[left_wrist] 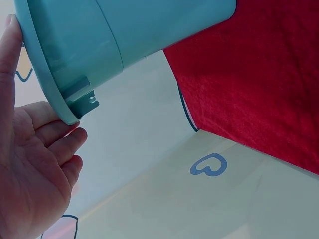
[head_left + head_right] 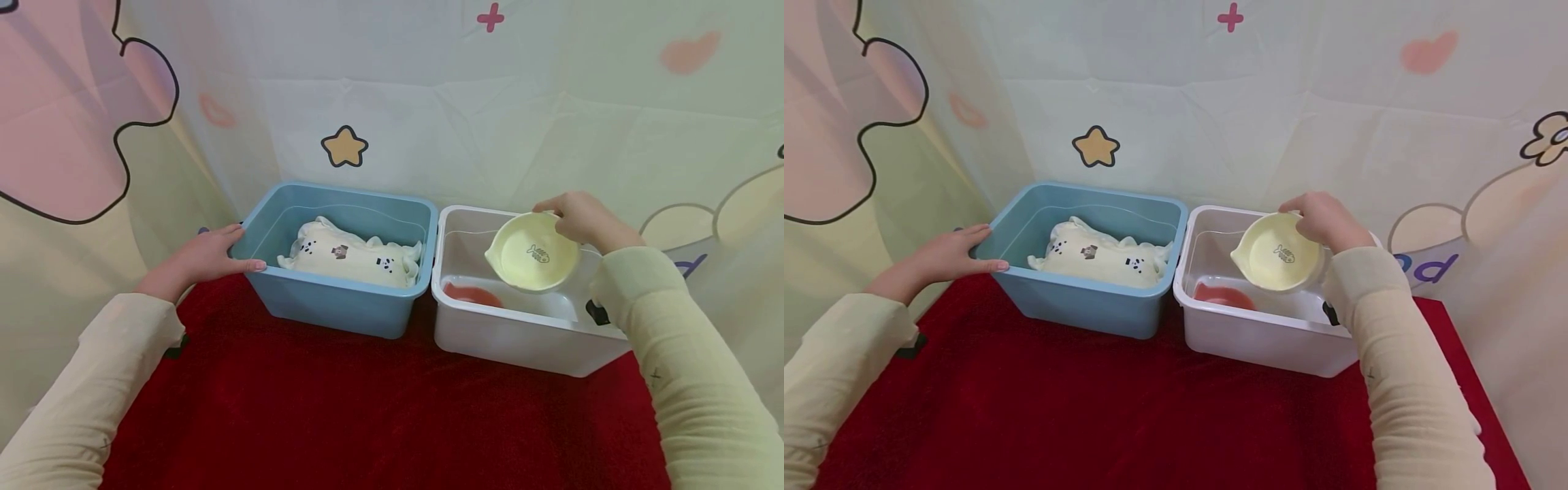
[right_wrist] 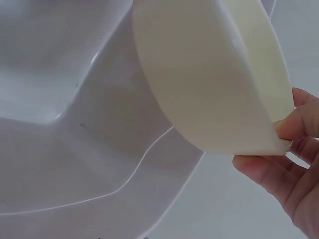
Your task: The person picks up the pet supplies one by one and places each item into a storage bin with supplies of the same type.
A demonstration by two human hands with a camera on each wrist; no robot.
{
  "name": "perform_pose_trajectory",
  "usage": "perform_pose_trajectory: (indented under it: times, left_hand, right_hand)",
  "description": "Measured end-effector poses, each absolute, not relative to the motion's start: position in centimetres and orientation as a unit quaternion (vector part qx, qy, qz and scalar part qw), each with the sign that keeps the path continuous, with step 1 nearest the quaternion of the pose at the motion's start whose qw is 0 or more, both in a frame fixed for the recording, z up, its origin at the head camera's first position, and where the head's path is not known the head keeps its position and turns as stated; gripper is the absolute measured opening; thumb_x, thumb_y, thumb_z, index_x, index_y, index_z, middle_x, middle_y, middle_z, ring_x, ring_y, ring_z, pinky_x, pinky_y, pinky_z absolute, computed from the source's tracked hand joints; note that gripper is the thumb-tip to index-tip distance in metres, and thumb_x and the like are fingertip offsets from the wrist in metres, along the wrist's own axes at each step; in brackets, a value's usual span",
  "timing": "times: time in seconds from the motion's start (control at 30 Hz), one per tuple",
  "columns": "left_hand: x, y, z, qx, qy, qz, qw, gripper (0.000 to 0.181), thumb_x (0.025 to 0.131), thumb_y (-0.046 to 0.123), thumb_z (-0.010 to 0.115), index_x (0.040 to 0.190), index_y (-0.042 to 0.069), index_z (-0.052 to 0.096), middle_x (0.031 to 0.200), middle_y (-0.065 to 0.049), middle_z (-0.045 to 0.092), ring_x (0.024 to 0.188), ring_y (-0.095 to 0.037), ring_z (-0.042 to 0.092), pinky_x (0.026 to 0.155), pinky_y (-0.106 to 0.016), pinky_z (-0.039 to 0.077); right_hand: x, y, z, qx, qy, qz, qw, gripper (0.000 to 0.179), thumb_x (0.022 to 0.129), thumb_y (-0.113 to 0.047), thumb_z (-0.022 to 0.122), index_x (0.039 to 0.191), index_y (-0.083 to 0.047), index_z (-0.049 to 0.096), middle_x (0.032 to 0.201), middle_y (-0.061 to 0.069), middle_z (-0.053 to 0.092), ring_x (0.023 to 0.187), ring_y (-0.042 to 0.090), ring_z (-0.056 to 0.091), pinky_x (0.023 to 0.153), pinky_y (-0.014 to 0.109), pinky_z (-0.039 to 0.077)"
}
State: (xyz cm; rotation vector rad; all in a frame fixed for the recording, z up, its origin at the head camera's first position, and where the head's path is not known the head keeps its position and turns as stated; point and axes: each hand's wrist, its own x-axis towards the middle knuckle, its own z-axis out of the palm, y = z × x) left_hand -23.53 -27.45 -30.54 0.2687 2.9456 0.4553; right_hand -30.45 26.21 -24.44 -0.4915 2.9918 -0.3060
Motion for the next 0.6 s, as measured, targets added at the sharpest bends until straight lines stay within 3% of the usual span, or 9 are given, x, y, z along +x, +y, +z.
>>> perform_pose_trajectory:
  times: [0.4, 0.6]
  left_hand:
    - [-23.28, -27.28, -30.34, 0.081, 0.981, 0.157, 0.077, 0.094, 0.073, 0.060, 0.057, 0.139, 0.004, 0.022, 0.138, -0.023, 0.029, 0.115, -0.041, 0.039, 0.087, -0.058, 0.038]
    - [-23.21, -27.25, -30.37, 0.085, 0.981, 0.159, 0.073, 0.093, 0.073, 0.060, 0.057, 0.139, 0.003, 0.023, 0.136, -0.023, 0.032, 0.112, -0.040, 0.041, 0.086, -0.057, 0.039]
  right_hand:
    - [-30.32, 26.85, -25.14, -0.131, 0.980, -0.132, 0.069, 0.053, 0.073, 0.011, 0.038, 0.123, -0.002, 0.050, 0.110, 0.032, 0.048, 0.078, 0.030, 0.047, 0.051, 0.028, 0.041]
    - [-30.28, 27.07, -25.40, -0.134, 0.981, -0.129, 0.061, 0.054, 0.071, 0.010, 0.038, 0.122, -0.001, 0.051, 0.109, 0.033, 0.049, 0.088, 0.034, 0.046, 0.056, 0.029, 0.042]
